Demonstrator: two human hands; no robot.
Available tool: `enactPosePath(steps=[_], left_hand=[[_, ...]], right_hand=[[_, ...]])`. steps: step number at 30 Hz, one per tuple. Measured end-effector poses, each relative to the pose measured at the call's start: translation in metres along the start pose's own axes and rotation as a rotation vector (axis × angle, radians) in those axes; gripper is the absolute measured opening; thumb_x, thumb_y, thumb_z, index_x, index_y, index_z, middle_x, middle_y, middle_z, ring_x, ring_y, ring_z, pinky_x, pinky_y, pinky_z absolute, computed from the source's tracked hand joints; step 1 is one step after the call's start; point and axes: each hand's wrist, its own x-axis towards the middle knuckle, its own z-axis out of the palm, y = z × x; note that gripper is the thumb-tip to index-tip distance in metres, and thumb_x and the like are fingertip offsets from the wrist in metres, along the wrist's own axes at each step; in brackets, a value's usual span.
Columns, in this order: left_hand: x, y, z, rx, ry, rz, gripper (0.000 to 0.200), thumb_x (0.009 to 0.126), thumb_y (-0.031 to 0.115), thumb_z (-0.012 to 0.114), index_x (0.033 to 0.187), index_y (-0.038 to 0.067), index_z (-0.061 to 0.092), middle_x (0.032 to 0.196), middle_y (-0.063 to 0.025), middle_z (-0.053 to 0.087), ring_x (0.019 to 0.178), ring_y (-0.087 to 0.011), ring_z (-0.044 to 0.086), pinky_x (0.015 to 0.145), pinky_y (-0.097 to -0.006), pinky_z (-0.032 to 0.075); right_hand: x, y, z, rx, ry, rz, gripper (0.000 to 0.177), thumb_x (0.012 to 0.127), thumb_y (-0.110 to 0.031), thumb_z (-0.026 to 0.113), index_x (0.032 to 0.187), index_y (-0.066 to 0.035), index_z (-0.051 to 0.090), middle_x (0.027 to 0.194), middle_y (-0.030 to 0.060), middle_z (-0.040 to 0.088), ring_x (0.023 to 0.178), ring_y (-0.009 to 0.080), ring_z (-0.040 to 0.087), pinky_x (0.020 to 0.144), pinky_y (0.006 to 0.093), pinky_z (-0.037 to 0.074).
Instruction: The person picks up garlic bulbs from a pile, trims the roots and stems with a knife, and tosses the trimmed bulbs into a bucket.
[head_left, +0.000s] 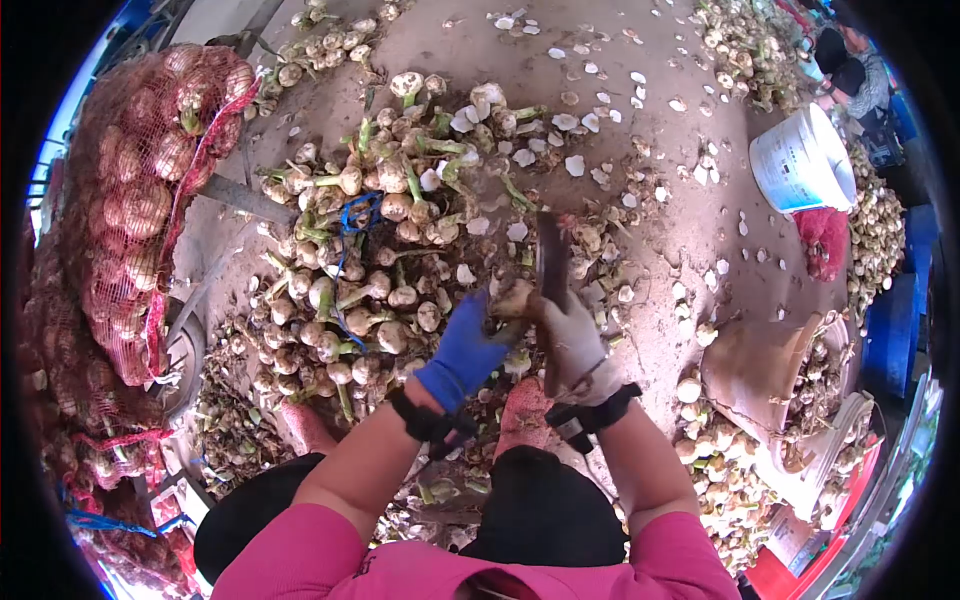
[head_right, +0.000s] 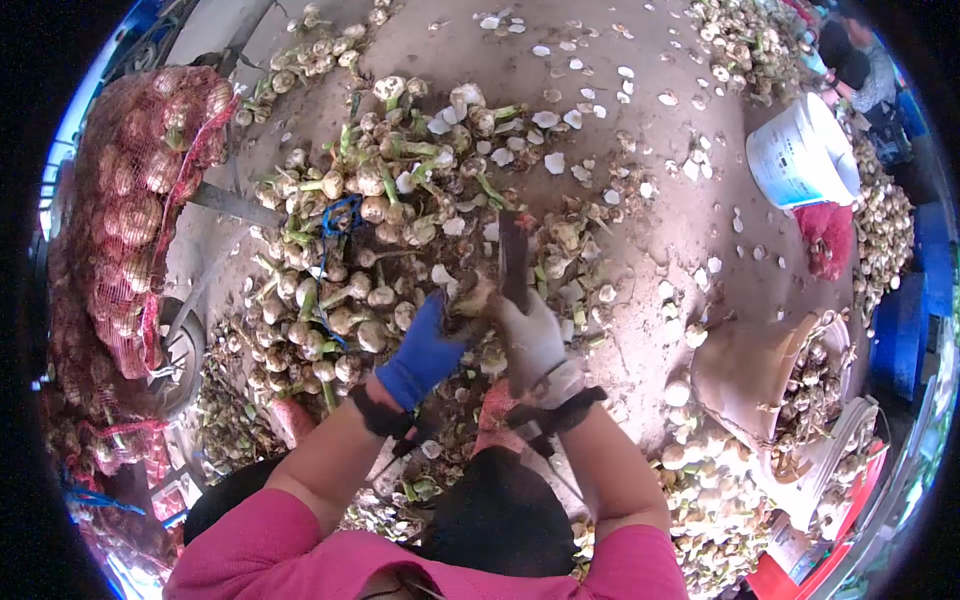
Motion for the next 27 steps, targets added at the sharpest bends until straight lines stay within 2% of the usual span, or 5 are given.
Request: enactPosePath(steps=[8,12,15,23,27], left_hand=[[-0.013,-0.011,-0.001,-0.331,0.071,-0.153,0.069,0.088,0.002,0.064,0.147,0.011,0.029,0.123,-0.0069,0.057,0.111,-0.0146,0.054,0.094,-0.0295,0.046],[0.002,0.025,-0.006,-0.234,0.175,-0.164,0.07,0.087,0.005,0.067,0.146,0.007,0.029,0.117,-0.0081,0.061,0.102,-0.0159,0.059,0.093,-0.0313,0.047],[0.012,0.046,-0.01,-0.093,0.116,-0.196,0.05,0.084,0.004,0.069,0.13,0.002,0.05,0.11,-0.0074,0.065,0.099,-0.0168,0.061,0.093,-0.0319,0.048],[0.015,-0.014,-0.031,0.031,0.295,-0.027,0.049,0.079,0.011,0.078,0.117,-0.005,0.052,0.105,-0.0089,0.067,0.085,-0.0177,0.066,0.073,-0.0289,0.055],[0.017,-0.035,0.053,0.216,-0.764,0.033,0.052,0.08,0.032,0.077,0.115,-0.001,0.055,0.118,-0.0134,0.064,0.107,-0.0227,0.061,0.092,-0.0372,0.047]], right_hand=[[-0.006,0.023,-0.011,0.038,-0.02,0.228,0.019,0.088,-0.025,0.063,0.086,-0.007,0.059,0.066,-0.0035,0.051,0.051,0.0061,0.043,0.047,0.0225,0.032],[0.026,0.005,-0.048,-1.052,0.253,-0.544,0.016,0.085,-0.022,0.064,0.095,-0.01,0.063,0.078,0.0109,0.063,0.069,0.0283,0.065,0.063,0.0413,0.05],[-0.013,-0.043,-0.021,-1.087,0.187,-0.766,0.012,0.085,-0.019,0.062,0.092,-0.01,0.063,0.084,0.0127,0.065,0.076,0.034,0.064,0.066,0.0429,0.051],[0.002,-0.021,-0.093,-1.055,0.167,-0.349,0.017,0.085,-0.02,0.064,0.096,-0.006,0.065,0.073,0.012,0.065,0.067,0.0272,0.063,0.061,0.0384,0.049],[-0.004,-0.07,-0.114,-0.472,0.423,-0.38,0.014,0.087,-0.017,0.067,0.093,-0.004,0.067,0.061,-0.0048,0.053,0.051,0.0047,0.045,0.046,0.0222,0.034]])
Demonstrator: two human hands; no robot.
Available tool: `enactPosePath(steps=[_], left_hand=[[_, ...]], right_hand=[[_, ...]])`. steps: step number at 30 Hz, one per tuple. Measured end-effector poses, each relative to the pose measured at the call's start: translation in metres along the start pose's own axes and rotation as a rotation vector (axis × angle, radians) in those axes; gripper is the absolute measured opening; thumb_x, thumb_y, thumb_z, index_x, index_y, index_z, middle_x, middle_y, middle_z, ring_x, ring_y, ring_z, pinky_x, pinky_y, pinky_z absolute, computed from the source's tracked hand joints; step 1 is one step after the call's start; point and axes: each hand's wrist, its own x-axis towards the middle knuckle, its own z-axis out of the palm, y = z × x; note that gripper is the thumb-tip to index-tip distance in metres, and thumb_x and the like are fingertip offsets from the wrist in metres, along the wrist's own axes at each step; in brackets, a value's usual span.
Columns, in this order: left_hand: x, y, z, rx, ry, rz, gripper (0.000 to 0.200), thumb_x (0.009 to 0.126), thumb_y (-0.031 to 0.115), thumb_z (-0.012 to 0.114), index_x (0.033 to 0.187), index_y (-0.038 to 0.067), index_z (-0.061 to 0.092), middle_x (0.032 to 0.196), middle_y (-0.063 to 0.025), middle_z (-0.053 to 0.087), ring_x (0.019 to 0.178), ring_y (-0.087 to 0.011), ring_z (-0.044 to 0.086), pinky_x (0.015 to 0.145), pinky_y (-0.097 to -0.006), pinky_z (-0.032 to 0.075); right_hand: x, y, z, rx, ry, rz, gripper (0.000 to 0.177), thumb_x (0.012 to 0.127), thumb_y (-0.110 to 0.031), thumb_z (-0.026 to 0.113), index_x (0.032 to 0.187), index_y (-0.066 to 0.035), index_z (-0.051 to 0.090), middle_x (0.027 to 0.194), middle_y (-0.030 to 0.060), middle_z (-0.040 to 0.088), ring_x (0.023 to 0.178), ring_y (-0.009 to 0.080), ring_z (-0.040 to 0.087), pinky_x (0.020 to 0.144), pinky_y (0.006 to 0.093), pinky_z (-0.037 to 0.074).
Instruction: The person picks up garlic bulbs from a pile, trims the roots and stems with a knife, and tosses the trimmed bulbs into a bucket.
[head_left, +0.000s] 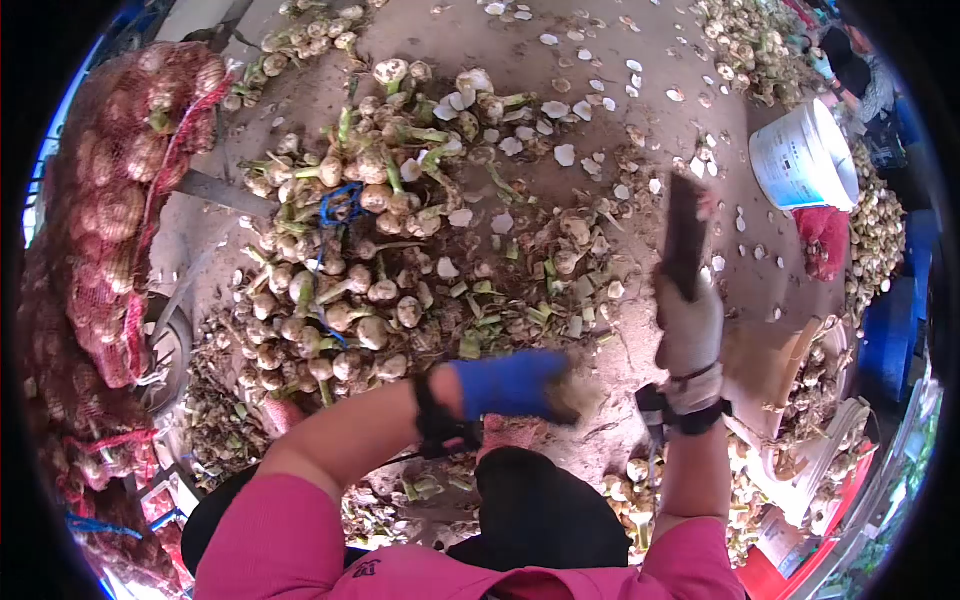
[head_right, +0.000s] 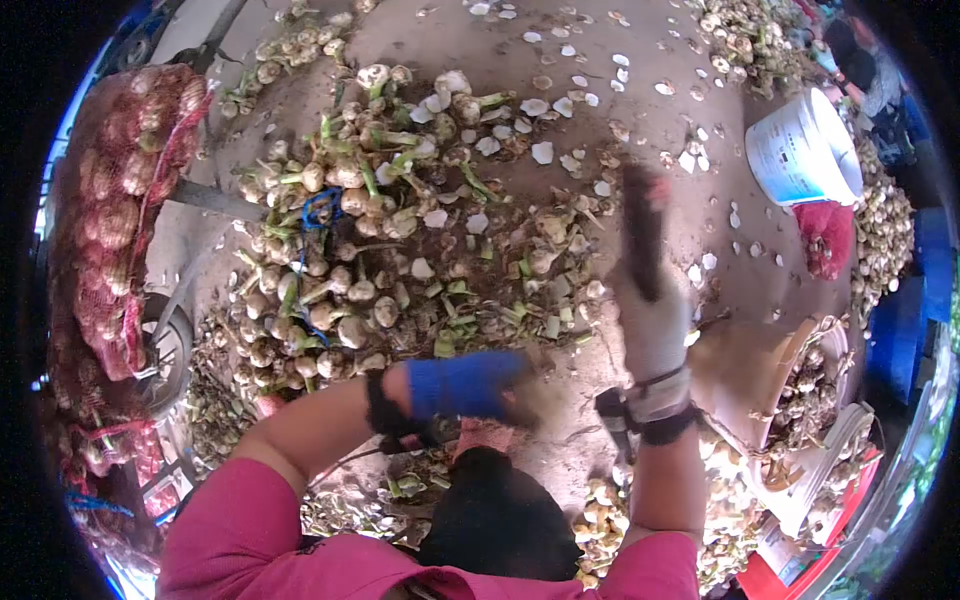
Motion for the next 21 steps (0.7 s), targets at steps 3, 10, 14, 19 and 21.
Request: enactPosePath(steps=[3,10,14,19,21], left_hand=[[0.079,0.032,-0.021,0.825,0.094,-0.082,0.042,0.089,0.032,0.065,0.118,0.004,0.057,0.125,-0.0178,0.058,0.115,-0.0305,0.055,0.1,-0.0405,0.041],[0.115,-0.04,-0.115,0.783,0.489,-0.167,0.032,0.091,0.02,0.061,0.119,0.005,0.059,0.115,-0.0129,0.064,0.094,-0.0214,0.063,0.08,-0.0345,0.051],[0.028,-0.017,-0.061,-0.418,0.512,-0.192,0.037,0.089,0.016,0.069,0.121,0.003,0.056,0.111,-0.0054,0.062,0.098,-0.0126,0.058,0.084,-0.0304,0.05],[-0.044,0.018,-0.034,0.151,0.714,-0.057,0.063,0.073,0.018,0.083,0.126,0.005,0.053,0.116,-0.0087,0.058,0.105,-0.0199,0.057,0.095,-0.0332,0.046],[-0.057,0.016,-0.037,0.396,0.808,0.016,0.074,0.067,0.018,0.087,0.129,0.005,0.049,0.114,-0.008,0.058,0.106,-0.0192,0.056,0.095,-0.0335,0.046]], right_hand=[[0.02,-0.021,-0.027,0.097,0.059,0.132,0.018,0.086,-0.016,0.068,0.097,-0.002,0.066,0.065,-0.0038,0.055,0.053,0.0061,0.047,0.047,0.0229,0.036],[0.007,0.037,0.018,0.15,-0.096,0.324,0.026,0.086,-0.025,0.068,0.098,-0.002,0.064,0.07,-0.0004,0.057,0.056,0.008,0.05,0.05,0.0235,0.039],[-0.017,0.077,0.068,0.321,-0.232,0.346,0.04,0.089,-0.04,0.066,0.108,-0.004,0.062,0.078,0.0012,0.062,0.062,0.0092,0.054,0.054,0.024,0.043],[-0.062,0.015,0.115,0.387,-0.364,0.357,0.035,0.095,-0.032,0.054,0.109,0.0,0.061,0.075,0.0004,0.055,0.063,0.0134,0.05,0.061,0.0326,0.043],[-0.068,0.018,0.121,0.244,-0.441,0.296,0.032,0.092,-0.027,0.057,0.111,-0.002,0.06,0.083,0.0083,0.062,0.072,0.0231,0.06,0.066,0.0355,0.047]])
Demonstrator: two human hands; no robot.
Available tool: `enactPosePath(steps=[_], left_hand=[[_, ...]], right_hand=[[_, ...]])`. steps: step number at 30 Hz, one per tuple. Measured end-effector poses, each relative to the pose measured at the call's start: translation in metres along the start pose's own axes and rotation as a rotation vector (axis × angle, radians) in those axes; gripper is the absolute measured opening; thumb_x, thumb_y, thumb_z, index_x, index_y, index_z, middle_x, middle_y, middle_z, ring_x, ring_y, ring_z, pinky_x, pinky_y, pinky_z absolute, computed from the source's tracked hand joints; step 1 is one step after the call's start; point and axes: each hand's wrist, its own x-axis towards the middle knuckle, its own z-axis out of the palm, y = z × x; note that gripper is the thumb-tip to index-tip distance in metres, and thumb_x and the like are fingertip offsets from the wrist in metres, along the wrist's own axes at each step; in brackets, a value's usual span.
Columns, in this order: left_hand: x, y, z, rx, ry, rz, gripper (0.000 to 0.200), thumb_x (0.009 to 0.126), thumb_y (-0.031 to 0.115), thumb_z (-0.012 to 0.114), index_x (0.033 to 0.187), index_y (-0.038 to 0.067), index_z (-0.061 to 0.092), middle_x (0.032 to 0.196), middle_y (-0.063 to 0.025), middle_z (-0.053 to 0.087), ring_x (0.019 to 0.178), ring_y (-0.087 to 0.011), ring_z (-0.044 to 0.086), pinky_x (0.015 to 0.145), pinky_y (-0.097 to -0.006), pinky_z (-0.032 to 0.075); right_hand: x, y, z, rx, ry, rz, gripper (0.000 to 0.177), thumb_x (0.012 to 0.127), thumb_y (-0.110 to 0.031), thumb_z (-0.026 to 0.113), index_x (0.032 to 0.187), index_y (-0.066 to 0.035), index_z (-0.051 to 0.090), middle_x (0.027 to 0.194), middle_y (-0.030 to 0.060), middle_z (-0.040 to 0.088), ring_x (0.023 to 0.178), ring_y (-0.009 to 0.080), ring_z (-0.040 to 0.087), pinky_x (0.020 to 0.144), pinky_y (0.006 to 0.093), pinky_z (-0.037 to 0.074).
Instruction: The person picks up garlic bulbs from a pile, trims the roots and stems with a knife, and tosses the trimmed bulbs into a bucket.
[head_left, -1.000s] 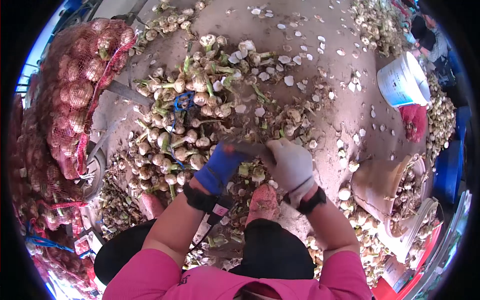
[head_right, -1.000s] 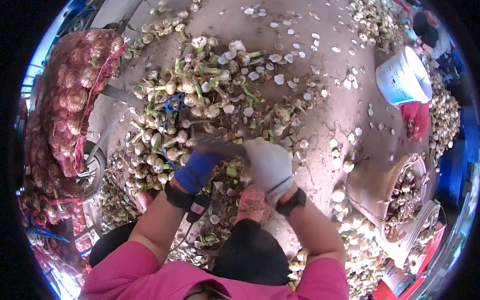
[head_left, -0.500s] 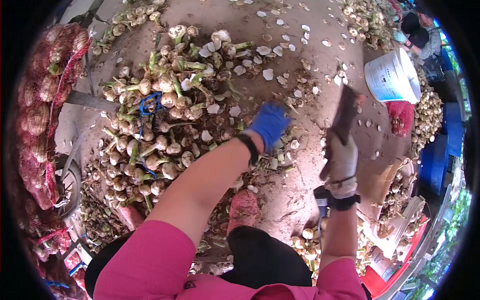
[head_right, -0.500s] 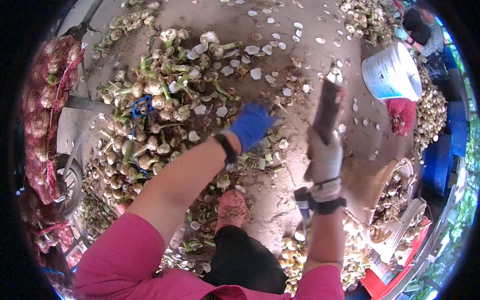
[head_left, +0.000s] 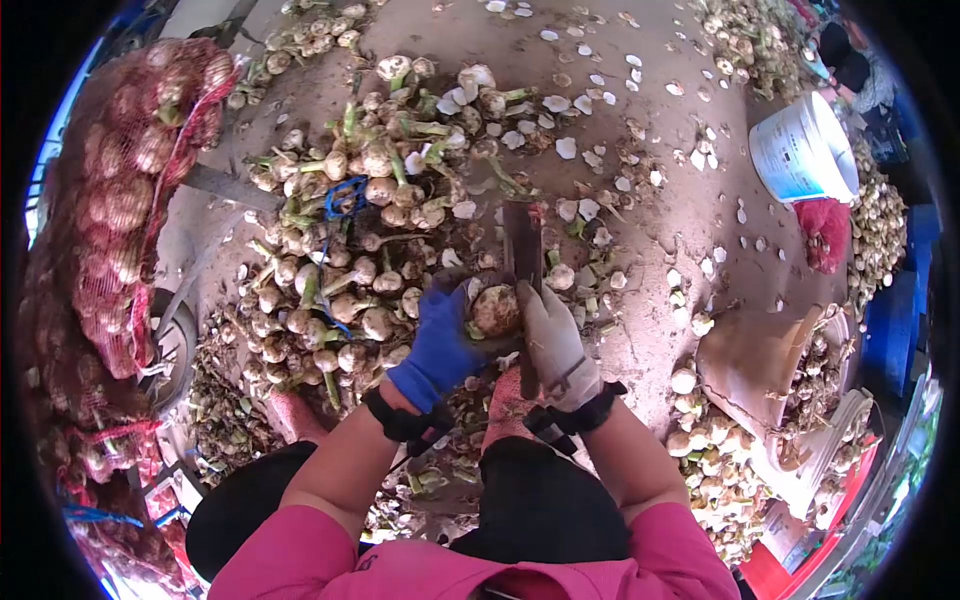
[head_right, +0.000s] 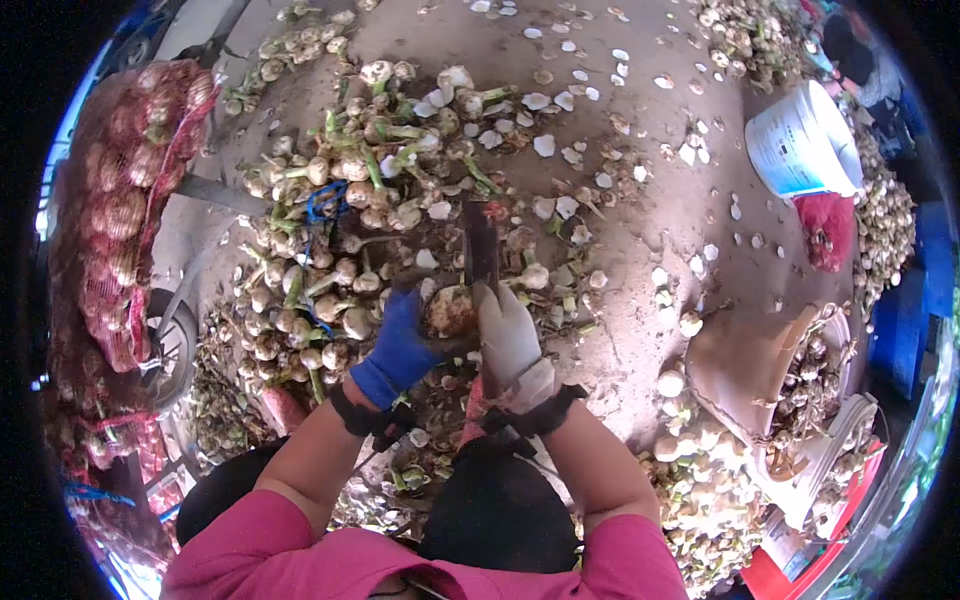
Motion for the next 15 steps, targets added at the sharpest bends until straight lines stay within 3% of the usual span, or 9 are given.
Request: enactPosePath(steps=[2,3,4,6,7,9,11,13,15], left_hand=[[-0.003,0.003,-0.003,-0.15,0.077,-0.013,0.078,0.065,0.016,0.087,0.131,0.005,0.045,0.113,-0.007,0.058,0.105,-0.0179,0.055,0.093,-0.0331,0.047],[-0.004,0.006,-0.003,-0.244,0.114,-0.065,0.078,0.065,0.014,0.087,0.13,0.005,0.044,0.112,-0.0062,0.058,0.105,-0.017,0.055,0.092,-0.0326,0.048],[-0.002,0.008,-0.002,-0.364,0.145,-0.205,0.073,0.067,0.011,0.085,0.128,0.004,0.045,0.111,-0.0047,0.058,0.104,-0.0155,0.056,0.091,-0.0317,0.048],[0.008,0.011,0.0,-0.603,0.213,-0.479,0.064,0.072,0.005,0.082,0.124,0.002,0.046,0.11,-0.0018,0.058,0.101,-0.0126,0.056,0.09,-0.0299,0.048],[0.008,0.004,0.004,-0.395,0.207,-0.33,0.054,0.081,0.014,0.074,0.124,0.01,0.041,0.104,-0.0064,0.061,0.098,-0.0166,0.059,0.088,-0.0341,0.051],[0.003,-0.039,0.016,-0.23,0.177,-0.202,0.044,0.086,0.023,0.066,0.123,0.011,0.044,0.105,-0.0064,0.061,0.098,-0.018,0.06,0.089,-0.0365,0.05],[-0.011,-0.145,0.053,-0.22,0.096,-0.159,0.038,0.092,0.032,0.058,0.121,0.012,0.047,0.106,-0.0065,0.062,0.098,-0.0194,0.06,0.091,-0.0389,0.049],[-0.018,-0.141,0.052,-0.227,0.073,-0.154,0.037,0.095,0.039,0.051,0.12,0.012,0.051,0.108,-0.007,0.062,0.099,-0.0208,0.061,0.092,-0.0407,0.048],[-0.025,-0.118,0.039,-0.254,0.091,-0.159,0.035,0.093,0.035,0.054,0.119,0.011,0.053,0.109,-0.0075,0.062,0.099,-0.0205,0.061,0.091,-0.0393,0.049]], right_hand=[[-0.003,-0.021,-0.019,-0.577,-0.019,-0.146,0.031,0.09,-0.025,0.059,0.113,-0.004,0.06,0.09,0.0131,0.065,0.083,0.0289,0.064,0.072,0.0375,0.049],[0.006,-0.012,-0.027,-0.677,0.201,-0.437,0.031,0.086,-0.022,0.063,0.112,-0.007,0.061,0.098,0.0159,0.066,0.093,0.0332,0.065,0.076,0.0409,0.051],[0.012,-0.015,-0.037,-0.928,0.348,-0.437,0.025,0.084,-0.019,0.064,0.106,-0.007,0.062,0.094,0.0155,0.066,0.087,0.0338,0.065,0.073,0.0436,0.052],[0.009,-0.021,-0.04,-1.005,0.344,-0.436,0.02,0.083,-0.018,0.063,0.1,-0.007,0.06,0.091,0.0142,0.064,0.083,0.0338,0.064,0.07,0.0442,0.052],[-0.004,-0.032,-0.029,-1.005,0.253,-0.528,0.018,0.083,-0.017,0.063,0.097,-0.007,0.059,0.09,0.014,0.063,0.081,0.0336,0.064,0.069,0.0439,0.052],[-0.037,-0.062,-0.001,-1.126,0.004,-0.617,0.016,0.08,-0.016,0.063,0.093,-0.009,0.058,0.086,0.0134,0.061,0.078,0.031,0.064,0.065,0.0422,0.052],[-0.04,-0.058,0.012,-1.203,-0.029,-0.739,0.015,0.08,-0.015,0.062,0.092,-0.01,0.057,0.083,0.0126,0.06,0.077,0.0295,0.064,0.064,0.0423,0.052],[-0.037,-0.053,0.014,-1.257,-0.071,-0.838,0.015,0.079,-0.015,0.061,0.093,-0.01,0.057,0.079,0.0109,0.059,0.076,0.028,0.065,0.063,0.0411,0.053],[-0.024,-0.049,0.006,-1.295,-0.118,-0.817,0.014,0.079,-0.015,0.061,0.092,-0.01,0.058,0.08,0.0112,0.059,0.073,0.0286,0.065,0.064,0.0404,0.054]])
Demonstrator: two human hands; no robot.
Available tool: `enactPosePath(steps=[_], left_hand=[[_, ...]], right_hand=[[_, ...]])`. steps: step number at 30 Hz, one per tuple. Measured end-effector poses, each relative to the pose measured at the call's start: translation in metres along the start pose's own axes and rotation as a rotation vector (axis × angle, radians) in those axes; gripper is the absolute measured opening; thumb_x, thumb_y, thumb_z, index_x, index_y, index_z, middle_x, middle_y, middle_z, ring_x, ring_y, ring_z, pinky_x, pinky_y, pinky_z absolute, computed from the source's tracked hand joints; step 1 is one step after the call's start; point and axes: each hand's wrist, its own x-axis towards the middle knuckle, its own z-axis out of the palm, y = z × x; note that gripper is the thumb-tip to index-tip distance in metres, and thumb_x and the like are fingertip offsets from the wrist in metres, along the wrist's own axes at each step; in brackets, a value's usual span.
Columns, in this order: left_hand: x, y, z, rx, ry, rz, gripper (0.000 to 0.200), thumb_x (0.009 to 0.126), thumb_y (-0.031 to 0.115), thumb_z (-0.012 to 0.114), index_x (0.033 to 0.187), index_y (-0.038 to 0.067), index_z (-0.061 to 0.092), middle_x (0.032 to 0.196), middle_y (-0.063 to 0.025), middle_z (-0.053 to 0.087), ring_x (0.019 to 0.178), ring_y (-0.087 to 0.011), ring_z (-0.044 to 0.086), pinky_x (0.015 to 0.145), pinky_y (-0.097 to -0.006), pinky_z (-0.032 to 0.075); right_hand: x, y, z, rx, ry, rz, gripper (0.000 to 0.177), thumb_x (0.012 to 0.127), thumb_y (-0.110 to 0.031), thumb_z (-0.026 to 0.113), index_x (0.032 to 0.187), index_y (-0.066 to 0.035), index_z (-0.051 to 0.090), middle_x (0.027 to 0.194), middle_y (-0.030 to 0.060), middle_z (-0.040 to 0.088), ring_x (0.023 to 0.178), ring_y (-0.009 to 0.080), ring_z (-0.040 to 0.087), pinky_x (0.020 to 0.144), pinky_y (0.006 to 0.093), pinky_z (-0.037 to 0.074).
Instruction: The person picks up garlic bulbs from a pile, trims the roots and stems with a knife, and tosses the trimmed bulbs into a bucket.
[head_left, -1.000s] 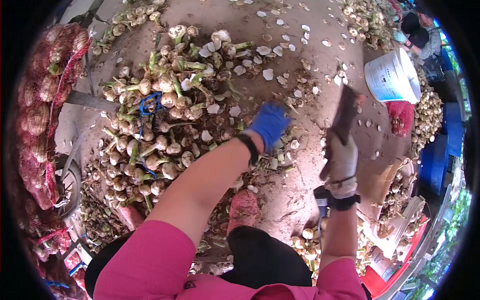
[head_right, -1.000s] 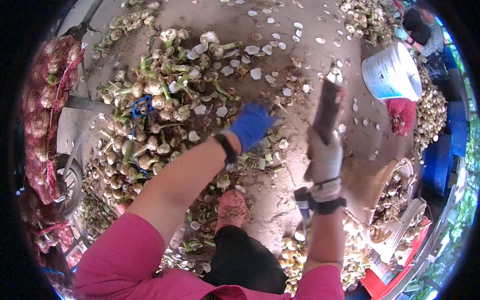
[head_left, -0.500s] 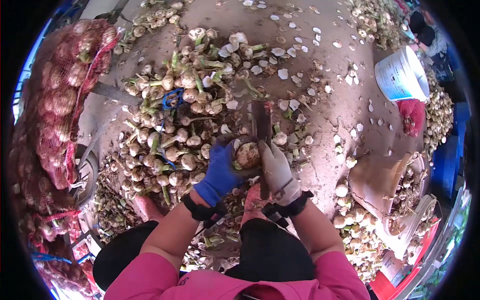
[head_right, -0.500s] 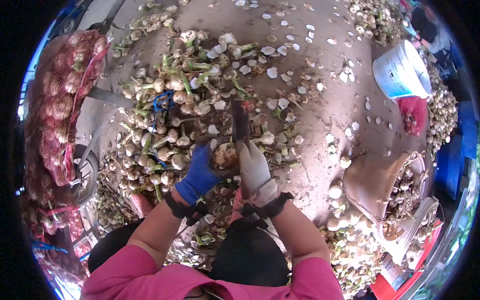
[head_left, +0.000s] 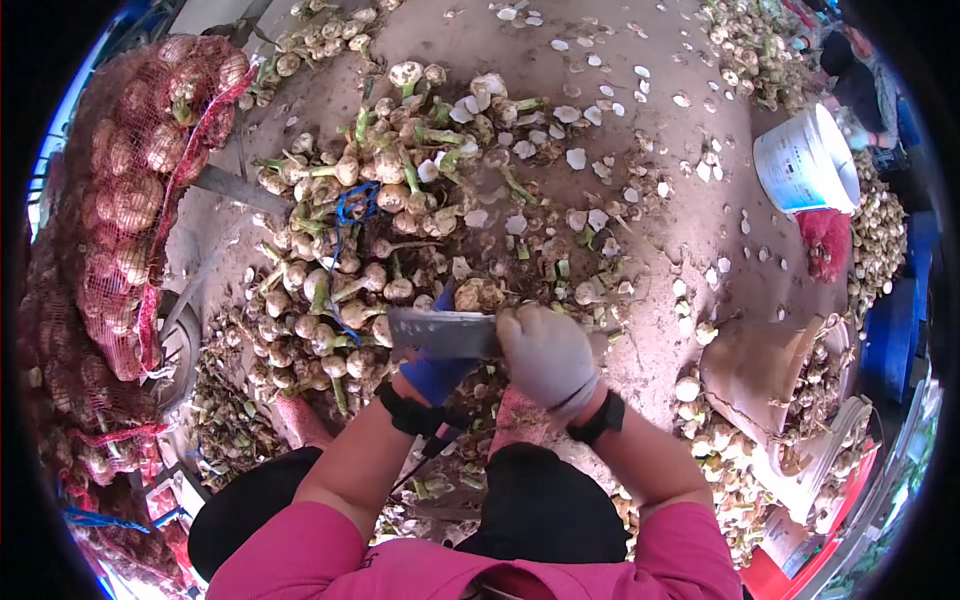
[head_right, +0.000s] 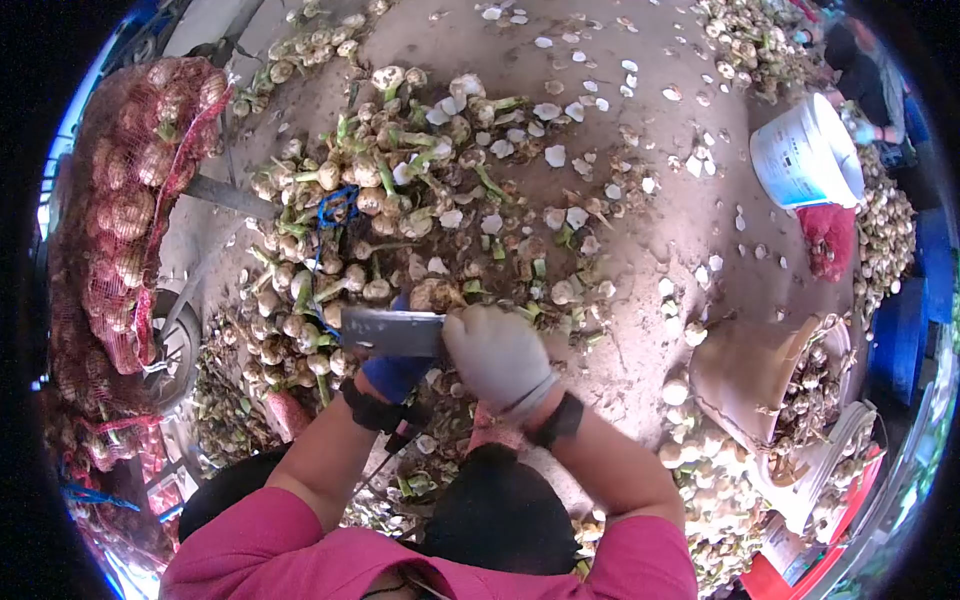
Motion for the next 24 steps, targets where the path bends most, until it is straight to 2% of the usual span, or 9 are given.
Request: enactPosePath(steps=[2,3,5,8,12,14,17,21,24], left_hand=[[0.001,0.079,-0.007,-0.033,0.038,0.036,0.034,0.089,0.021,0.062,0.119,0.008,0.051,0.107,-0.0078,0.062,0.098,-0.0185,0.061,0.087,-0.0354,0.051],[0.005,0.096,-0.009,-0.048,0.063,0.061,0.037,0.087,0.014,0.067,0.12,0.007,0.05,0.107,-0.0079,0.062,0.097,-0.0176,0.061,0.085,-0.0334,0.052],[0.011,0.101,-0.014,-0.402,0.028,-0.059,0.055,0.077,0.003,0.074,0.124,0.006,0.045,0.109,-0.0072,0.061,0.096,-0.0147,0.061,0.082,-0.0308,0.052],[0.014,0.124,-0.011,-0.939,-0.049,-0.333,0.058,0.077,0.004,0.075,0.126,0.007,0.043,0.111,-0.0065,0.06,0.096,-0.0152,0.06,0.083,-0.0312,0.052],[0.011,0.133,0.006,-0.584,0.036,0.01,0.063,0.075,0.006,0.078,0.127,0.007,0.043,0.115,-0.0067,0.057,0.1,-0.017,0.058,0.086,-0.0314,0.05],[0.001,0.143,-0.003,-0.407,0.07,0.052,0.064,0.074,0.007,0.079,0.126,0.007,0.043,0.117,-0.0075,0.056,0.101,-0.0168,0.057,0.09,-0.0314,0.047],[0.007,0.172,-0.016,0.048,0.169,0.145,0.061,0.076,0.002,0.076,0.126,0.008,0.042,0.109,-0.0048,0.059,0.098,-0.0125,0.058,0.087,-0.0299,0.048],[0.02,0.188,-0.012,-0.764,0.036,-0.231,0.052,0.083,0.003,0.064,0.129,0.007,0.041,0.12,-0.0086,0.058,0.109,-0.0218,0.059,0.097,-0.0345,0.046],[0.013,0.191,0.006,-0.869,0.088,-0.191,0.038,0.086,0.009,0.064,0.122,0.007,0.05,0.12,-0.0089,0.059,0.112,-0.0211,0.059,0.096,-0.0344,0.047]], right_hand=[[0.004,0.036,0.02,-0.019,0.005,0.088,0.009,0.082,-0.012,0.058,0.09,-0.008,0.06,0.083,0.0139,0.063,0.071,0.0293,0.066,0.063,0.0398,0.055],[0.01,0.063,0.038,0.043,-0.156,0.463,0.009,0.086,-0.01,0.054,0.089,-0.005,0.06,0.085,0.0173,0.067,0.074,0.0327,0.067,0.064,0.0408,0.055],[-0.002,0.088,0.036,0.398,0.062,0.77,0.015,0.088,-0.011,0.052,0.096,-0.001,0.06,0.082,0.0172,0.068,0.073,0.0302,0.067,0.064,0.0391,0.054],[-0.019,0.056,0.07,1.016,0.007,0.871,0.022,0.089,-0.018,0.055,0.103,-0.001,0.06,0.08,0.014,0.067,0.07,0.0261,0.065,0.065,0.0369,0.052],[-0.022,0.025,0.117,1.575,0.083,0.737,0.025,0.092,-0.021,0.056,0.106,-0.002,0.062,0.081,0.0052,0.065,0.07,0.0182,0.062,0.063,0.0332,0.05],[-0.004,0.02,0.057,1.464,-0.003,0.888,0.023,0.091,-0.019,0.058,0.107,-0.002,0.06,0.078,0.0112,0.064,0.069,0.0249,0.062,0.066,0.0341,0.05],[0.014,0.017,0.007,0.977,0.359,0.58,0.019,0.092,-0.017,0.057,0.103,-0.002,0.06,0.078,0.0139,0.063,0.069,0.0266,0.062,0.066,0.0342,0.05],[-0.002,0.012,-0.021,0.532,0.58,0.241,0.016,0.092,-0.014,0.054,0.103,-0.004,0.061,0.091,0.0191,0.064,0.077,0.0347,0.064,0.069,0.0402,0.051],[-0.047,0.048,0.053,0.662,0.082,0.687,0.02,0.091,-0.017,0.056,0.103,-0.004,0.064,0.093,0.0211,0.064,0.083,0.0384,0.064,0.074,0.0434,0.052]])
